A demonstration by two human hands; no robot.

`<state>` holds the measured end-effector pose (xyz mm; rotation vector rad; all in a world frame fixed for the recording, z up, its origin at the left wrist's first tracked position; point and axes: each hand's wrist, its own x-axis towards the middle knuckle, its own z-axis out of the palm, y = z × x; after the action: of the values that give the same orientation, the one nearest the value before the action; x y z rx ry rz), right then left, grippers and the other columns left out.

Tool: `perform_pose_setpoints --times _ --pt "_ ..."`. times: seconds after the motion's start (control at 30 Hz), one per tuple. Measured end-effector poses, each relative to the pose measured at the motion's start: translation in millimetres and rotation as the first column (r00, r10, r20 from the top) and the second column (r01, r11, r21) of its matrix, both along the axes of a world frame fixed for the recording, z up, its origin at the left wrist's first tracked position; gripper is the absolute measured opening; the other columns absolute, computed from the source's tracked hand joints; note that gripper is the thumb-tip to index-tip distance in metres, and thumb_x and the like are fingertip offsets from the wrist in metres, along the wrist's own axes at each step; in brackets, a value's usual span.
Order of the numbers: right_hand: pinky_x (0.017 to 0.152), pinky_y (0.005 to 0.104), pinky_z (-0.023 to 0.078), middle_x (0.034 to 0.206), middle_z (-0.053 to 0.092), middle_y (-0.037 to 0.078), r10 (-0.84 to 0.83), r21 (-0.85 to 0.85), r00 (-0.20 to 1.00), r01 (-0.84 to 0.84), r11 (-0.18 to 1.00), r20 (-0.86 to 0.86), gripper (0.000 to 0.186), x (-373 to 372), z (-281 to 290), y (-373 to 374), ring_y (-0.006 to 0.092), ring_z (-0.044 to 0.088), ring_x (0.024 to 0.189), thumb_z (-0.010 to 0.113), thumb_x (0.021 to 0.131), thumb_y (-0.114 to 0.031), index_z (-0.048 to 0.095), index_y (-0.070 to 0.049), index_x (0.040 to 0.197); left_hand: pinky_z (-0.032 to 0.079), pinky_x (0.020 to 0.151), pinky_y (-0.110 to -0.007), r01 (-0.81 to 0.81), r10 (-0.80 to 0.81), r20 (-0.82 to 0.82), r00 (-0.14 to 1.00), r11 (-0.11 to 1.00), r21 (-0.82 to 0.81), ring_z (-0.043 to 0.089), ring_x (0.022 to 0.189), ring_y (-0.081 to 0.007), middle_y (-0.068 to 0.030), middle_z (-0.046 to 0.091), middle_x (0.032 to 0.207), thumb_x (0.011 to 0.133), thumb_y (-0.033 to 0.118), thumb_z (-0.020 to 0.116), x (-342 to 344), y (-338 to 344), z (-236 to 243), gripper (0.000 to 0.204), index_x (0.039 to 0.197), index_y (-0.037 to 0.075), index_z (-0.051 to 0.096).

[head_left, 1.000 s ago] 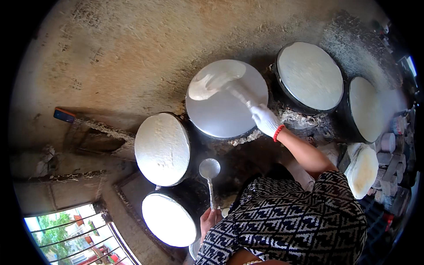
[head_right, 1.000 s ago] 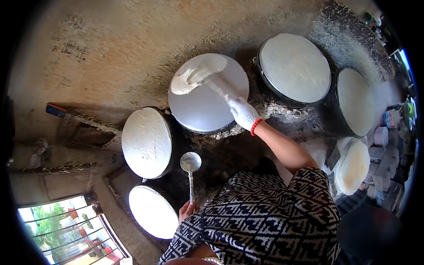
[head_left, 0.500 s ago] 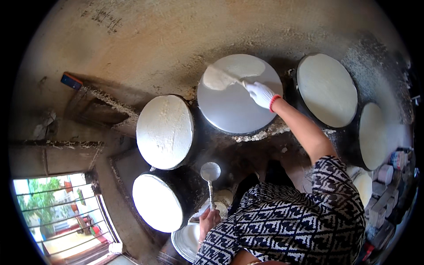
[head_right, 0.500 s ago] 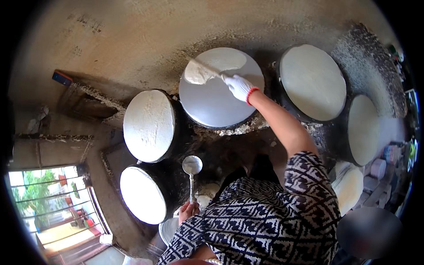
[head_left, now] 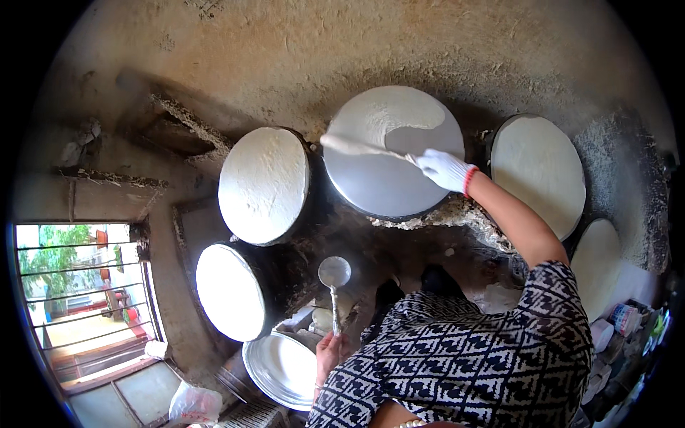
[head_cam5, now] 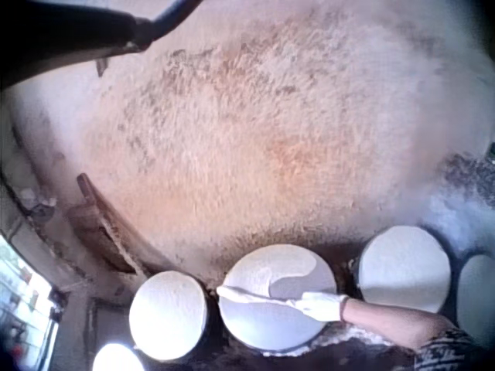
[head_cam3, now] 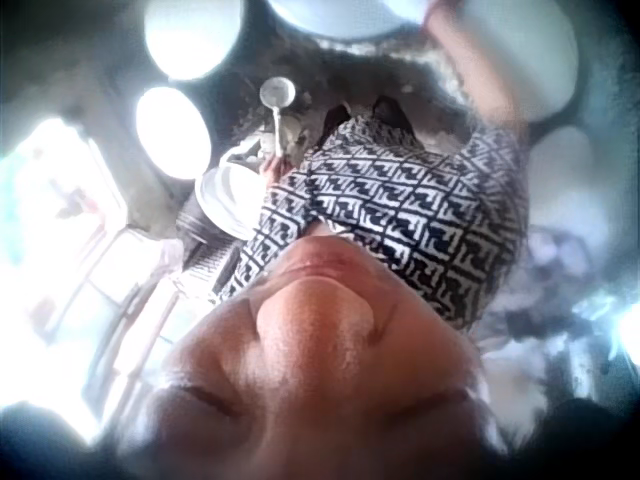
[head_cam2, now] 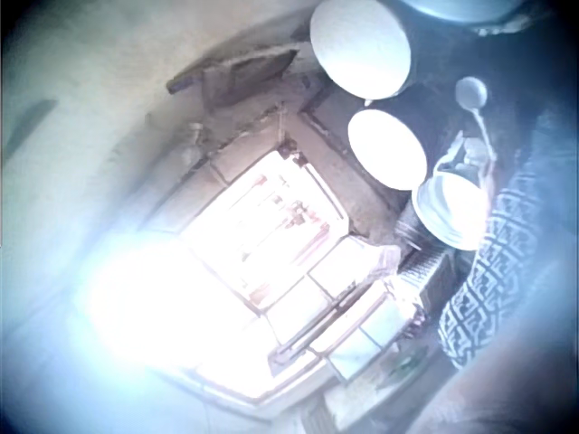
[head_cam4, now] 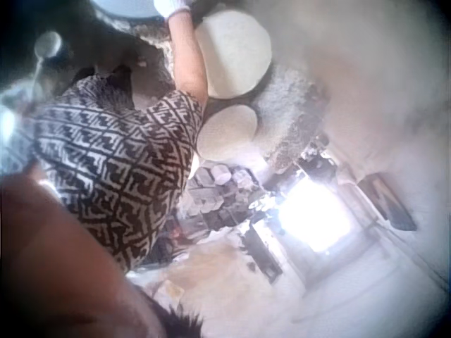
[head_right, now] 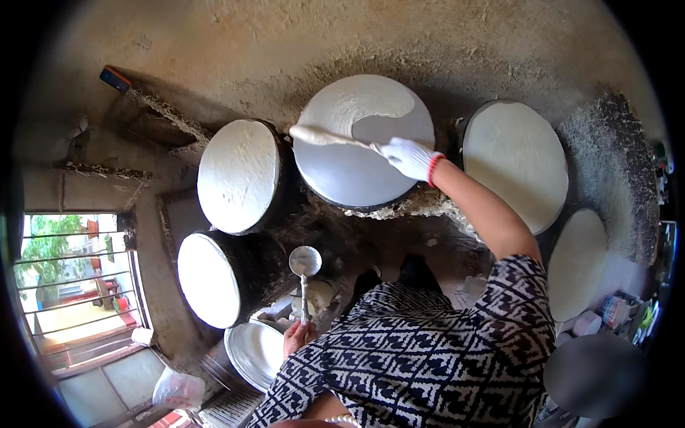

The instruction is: The person pours white batter onto circular hot plates using a ladle and spreads it into thin sheets with a wooden stick. They then peel the cooked sheets off the plates by hand and place them onto a stack.

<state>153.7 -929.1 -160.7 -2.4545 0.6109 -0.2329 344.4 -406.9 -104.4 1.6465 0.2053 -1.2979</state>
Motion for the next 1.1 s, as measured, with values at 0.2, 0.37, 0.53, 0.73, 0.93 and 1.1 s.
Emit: perform_pose_setpoints --times 0.2,0.37,0.53,0.73,0.93,1.1 --pt "0.068 0.0438 0.048 0.089 0.055 0.018 -0.319 -0.099 0.935 0.336 0.937 0.154 0.010 -41.5 -7.0 -8.6 0.0386 0.057 0.076 0.055 0.091 -0.014 0.056 -0.009 0.100 0.039 0.045 -0.025 -0.027 0.027 -0.013 1.000 1.000 0.012 0.047 0.052 -0.0108 -0.0006 0.052 0.065 0.100 0.020 0.053 -25.2 -7.9 -2.9 0.022 0.091 0.001 0.061" --pt "0.068 0.0425 0.046 0.086 0.055 0.015 0.019 -0.014 0.999 -0.018 1.000 0.030 0.005 -48.8 -9.8 -2.2 0.0362 0.056 0.075 0.057 0.091 -0.014 0.058 -0.010 0.094 0.038 0.045 -0.026 -0.059 0.059 -0.045 0.997 0.998 0.006 0.046 0.052 -0.0114 -0.0012 0.051 0.065 0.100 0.023 0.053 -35.0 -18.0 -1.3 0.024 0.091 0.001 0.060" --pt "0.072 0.0416 0.047 0.087 0.055 0.017 -0.132 0.052 0.986 0.127 0.991 0.102 0.009 -24.5 12.1 -9.6 0.0366 0.057 0.078 0.054 0.092 -0.013 0.058 -0.008 0.098 0.036 0.046 -0.026 -0.067 0.067 -0.062 0.996 0.998 0.007 0.043 0.051 -0.0112 -0.0010 0.048 0.062 0.100 0.023 0.052 -49.9 -22.4 4.8 0.024 0.090 0.002 0.059" --pt "0.072 0.0443 0.046 0.083 0.054 0.018 0.194 -0.022 0.981 -0.194 0.981 0.009 0.008 -5.2 -17.0 -37.3 0.0382 0.056 0.077 0.057 0.089 -0.014 0.056 -0.007 0.087 0.036 0.047 -0.024 -0.137 0.136 -0.073 0.988 0.991 -0.007 0.044 0.054 -0.0094 -0.0004 0.049 0.066 0.100 0.021 0.053 -67.1 -41.5 15.6 0.021 0.090 0.003 0.058" --pt "0.072 0.0458 0.046 0.082 0.054 0.018 0.144 0.003 0.987 -0.145 0.989 0.074 0.006 -35.6 14.4 -51.3 0.0391 0.056 0.078 0.057 0.088 -0.011 0.057 -0.005 0.085 0.037 0.046 -0.024 -0.229 0.227 -0.092 0.970 0.974 -0.004 0.045 0.055 -0.0082 -0.0002 0.052 0.072 0.099 0.019 0.055 -90.8 -33.7 12.5 0.016 0.094 0.004 0.058" --pt "0.071 0.0465 0.045 0.081 0.055 0.019 0.298 0.030 0.950 -0.302 0.953 0.096 0.006 16.7 2.9 -69.4 0.0402 0.056 0.079 0.057 0.086 -0.011 0.056 -0.005 0.086 0.037 0.046 -0.024 -0.226 0.218 -0.152 0.964 0.974 -0.033 0.045 0.056 -0.0087 -0.0010 0.052 0.073 0.099 0.018 0.054 -95.8 -41.8 8.8 0.015 0.095 0.004 0.058"
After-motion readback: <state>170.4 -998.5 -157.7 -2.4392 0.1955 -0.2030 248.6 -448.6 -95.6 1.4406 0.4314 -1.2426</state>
